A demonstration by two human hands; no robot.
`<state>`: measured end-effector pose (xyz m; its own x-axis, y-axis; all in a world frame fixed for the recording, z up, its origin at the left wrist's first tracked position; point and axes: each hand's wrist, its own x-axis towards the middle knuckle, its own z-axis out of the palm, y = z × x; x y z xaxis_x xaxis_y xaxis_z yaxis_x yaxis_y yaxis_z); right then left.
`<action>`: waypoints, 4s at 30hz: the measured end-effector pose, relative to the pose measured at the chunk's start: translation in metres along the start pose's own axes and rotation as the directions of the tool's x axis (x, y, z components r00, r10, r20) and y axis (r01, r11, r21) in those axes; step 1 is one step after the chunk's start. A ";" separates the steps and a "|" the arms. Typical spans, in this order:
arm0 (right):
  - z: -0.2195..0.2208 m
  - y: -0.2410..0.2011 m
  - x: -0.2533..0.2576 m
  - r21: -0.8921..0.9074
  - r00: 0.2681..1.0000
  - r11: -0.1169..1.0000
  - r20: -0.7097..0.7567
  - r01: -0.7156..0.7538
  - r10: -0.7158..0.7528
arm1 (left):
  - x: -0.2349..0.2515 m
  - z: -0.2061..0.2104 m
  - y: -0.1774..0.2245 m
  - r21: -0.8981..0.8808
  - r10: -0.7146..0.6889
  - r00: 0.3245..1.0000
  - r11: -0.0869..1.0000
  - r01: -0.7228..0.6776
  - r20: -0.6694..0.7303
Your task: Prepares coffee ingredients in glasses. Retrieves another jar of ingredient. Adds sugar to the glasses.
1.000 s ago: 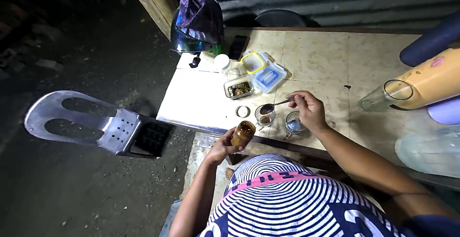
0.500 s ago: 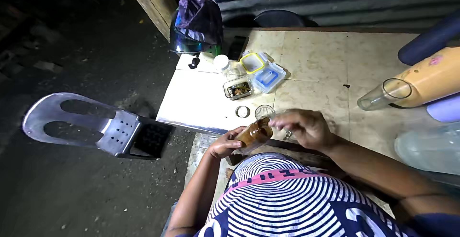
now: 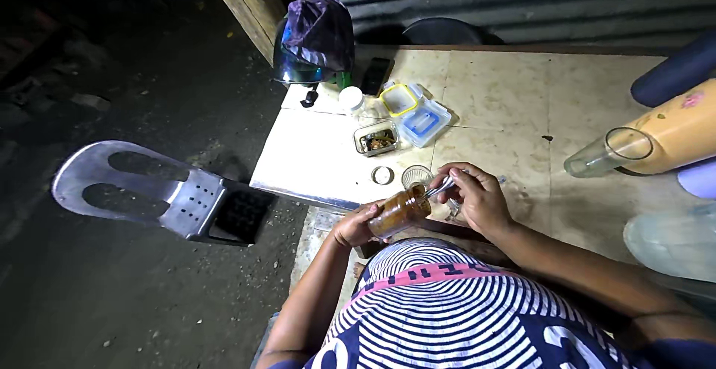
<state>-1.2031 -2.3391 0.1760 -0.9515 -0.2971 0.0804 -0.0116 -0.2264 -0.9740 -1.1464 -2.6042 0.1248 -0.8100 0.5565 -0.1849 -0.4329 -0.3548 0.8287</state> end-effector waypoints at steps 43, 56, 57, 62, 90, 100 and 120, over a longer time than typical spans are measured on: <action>-0.114 0.036 -0.045 -0.754 0.869 0.557 0.036 0.348 -0.494 | -0.008 -0.012 -0.032 0.027 0.021 0.992 0.999 -0.018 -0.128; -0.114 0.042 -0.045 -0.766 0.846 0.504 0.096 0.399 -0.524 | -0.016 -0.015 -0.036 -0.005 0.049 0.989 0.999 -0.050 -0.140; -0.114 0.043 -0.046 -0.769 0.842 0.494 0.104 0.406 -0.529 | -0.016 -0.016 -0.037 -0.009 0.049 0.990 0.999 -0.051 -0.135; -0.114 0.046 -0.046 -0.771 0.834 0.480 0.116 0.418 -0.539 | -0.016 -0.016 -0.036 -0.024 0.049 0.989 0.998 -0.053 -0.140; -0.114 0.011 -0.024 -0.484 0.852 0.839 -0.302 0.249 -0.428 | -0.031 -0.022 -0.037 -0.058 0.090 0.975 0.993 -0.104 -0.204; -0.036 0.051 0.039 -0.676 0.810 0.468 0.362 0.569 -0.462 | -0.073 -0.026 -0.041 -0.064 0.152 0.917 0.980 -0.189 -0.368; 0.158 0.166 0.102 -0.989 0.835 0.084 -0.054 -0.119 0.548 | -0.223 -0.108 0.009 0.114 0.178 0.891 0.983 -0.143 -0.417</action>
<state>-1.2529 -2.5536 0.0560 -0.8170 -0.3219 -0.4784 -0.1919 0.9342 -0.3008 -1.0125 -2.8128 0.1159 -0.9641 0.1198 -0.2371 -0.2643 -0.3430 0.9014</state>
